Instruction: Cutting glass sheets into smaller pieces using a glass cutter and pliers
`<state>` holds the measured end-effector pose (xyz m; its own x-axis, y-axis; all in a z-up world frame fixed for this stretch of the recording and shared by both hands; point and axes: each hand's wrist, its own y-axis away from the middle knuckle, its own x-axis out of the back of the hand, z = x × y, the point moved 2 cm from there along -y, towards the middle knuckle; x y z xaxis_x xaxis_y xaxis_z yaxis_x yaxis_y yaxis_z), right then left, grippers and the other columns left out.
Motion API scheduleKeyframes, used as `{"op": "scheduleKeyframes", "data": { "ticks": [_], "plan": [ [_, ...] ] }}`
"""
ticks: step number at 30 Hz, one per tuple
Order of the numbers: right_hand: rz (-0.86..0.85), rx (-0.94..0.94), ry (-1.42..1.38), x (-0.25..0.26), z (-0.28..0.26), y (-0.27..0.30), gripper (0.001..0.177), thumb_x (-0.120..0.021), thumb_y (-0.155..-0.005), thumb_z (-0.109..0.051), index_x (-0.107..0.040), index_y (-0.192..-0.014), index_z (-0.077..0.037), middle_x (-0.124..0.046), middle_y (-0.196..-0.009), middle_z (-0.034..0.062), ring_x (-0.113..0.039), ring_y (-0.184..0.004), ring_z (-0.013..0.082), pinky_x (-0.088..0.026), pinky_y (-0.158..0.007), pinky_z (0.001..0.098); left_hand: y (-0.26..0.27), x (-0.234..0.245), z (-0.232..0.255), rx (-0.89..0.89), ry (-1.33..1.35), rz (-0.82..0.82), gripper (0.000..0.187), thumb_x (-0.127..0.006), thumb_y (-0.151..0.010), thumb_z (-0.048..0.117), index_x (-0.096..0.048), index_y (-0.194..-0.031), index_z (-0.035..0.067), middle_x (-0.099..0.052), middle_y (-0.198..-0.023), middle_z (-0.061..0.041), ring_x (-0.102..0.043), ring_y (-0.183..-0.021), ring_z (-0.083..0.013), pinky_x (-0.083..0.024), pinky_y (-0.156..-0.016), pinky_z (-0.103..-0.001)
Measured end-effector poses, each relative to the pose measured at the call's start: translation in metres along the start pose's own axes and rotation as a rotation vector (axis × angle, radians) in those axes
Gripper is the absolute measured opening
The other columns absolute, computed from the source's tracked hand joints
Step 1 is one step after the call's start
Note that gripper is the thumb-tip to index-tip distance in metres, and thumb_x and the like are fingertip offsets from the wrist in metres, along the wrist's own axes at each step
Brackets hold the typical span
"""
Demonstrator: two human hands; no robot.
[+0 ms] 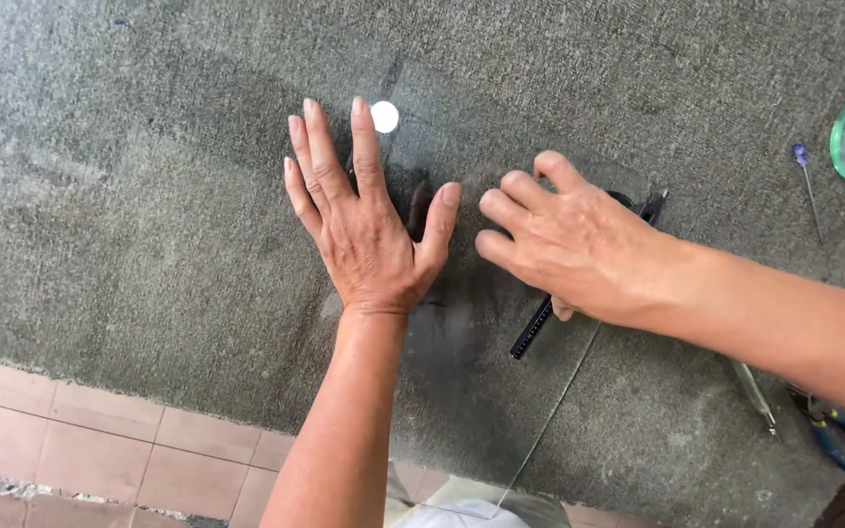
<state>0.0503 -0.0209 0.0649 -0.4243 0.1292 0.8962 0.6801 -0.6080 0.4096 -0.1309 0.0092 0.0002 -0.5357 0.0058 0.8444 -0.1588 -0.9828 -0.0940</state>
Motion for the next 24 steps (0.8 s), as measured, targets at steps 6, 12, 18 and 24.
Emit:
{"op": "scheduleKeyframes", "data": {
  "ticks": [6,12,18,24],
  "plan": [
    [-0.069,-0.445,0.030,-0.024,0.063,-0.004,0.114,-0.072,-0.046,-0.097,-0.058,-0.121,-0.013,-0.055,-0.115,0.0104,-0.051,-0.109,0.0291,-0.041,-0.093,0.0452,0.004,0.000,-0.001,-0.018,0.060,0.031,0.090,-0.049,-0.100,0.069,-0.024,-0.166,0.015,-0.015,-0.174,-0.021,-0.014,-0.167,-0.0407,-0.018,-0.138,-0.059],
    [0.051,-0.908,-0.120,-0.086,0.129,0.080,0.109,-0.080,-0.052,-0.096,-0.064,-0.119,-0.012,-0.064,-0.122,0.0190,-0.058,-0.112,0.0430,-0.047,-0.084,0.0543,0.002,0.000,-0.001,-0.038,0.038,0.068,0.090,-0.045,-0.099,0.071,-0.026,-0.166,0.014,-0.017,-0.173,-0.021,-0.016,-0.166,-0.0409,-0.020,-0.137,-0.059],
    [0.257,-1.293,-0.456,-0.090,0.061,0.147,0.085,-0.098,-0.072,-0.043,-0.042,-0.117,0.003,-0.033,-0.142,0.0318,-0.034,-0.136,0.0512,-0.029,-0.111,0.0688,0.000,-0.001,0.000,-0.069,0.011,0.082,0.090,-0.047,-0.098,0.071,-0.029,-0.164,0.012,-0.020,-0.171,-0.025,-0.019,-0.163,-0.0435,-0.019,-0.134,-0.059],
    [0.343,-1.501,-0.530,-0.103,-0.011,0.172,0.071,-0.090,-0.075,-0.041,-0.046,-0.117,-0.004,-0.035,-0.135,0.0214,-0.039,-0.130,0.0468,-0.037,-0.096,0.0626,-0.001,-0.001,0.001,-0.090,-0.018,0.058,0.092,-0.052,-0.096,0.069,-0.030,-0.163,0.010,-0.020,-0.170,-0.025,-0.018,-0.161,-0.0436,-0.018,-0.131,-0.060]
  ]
}}
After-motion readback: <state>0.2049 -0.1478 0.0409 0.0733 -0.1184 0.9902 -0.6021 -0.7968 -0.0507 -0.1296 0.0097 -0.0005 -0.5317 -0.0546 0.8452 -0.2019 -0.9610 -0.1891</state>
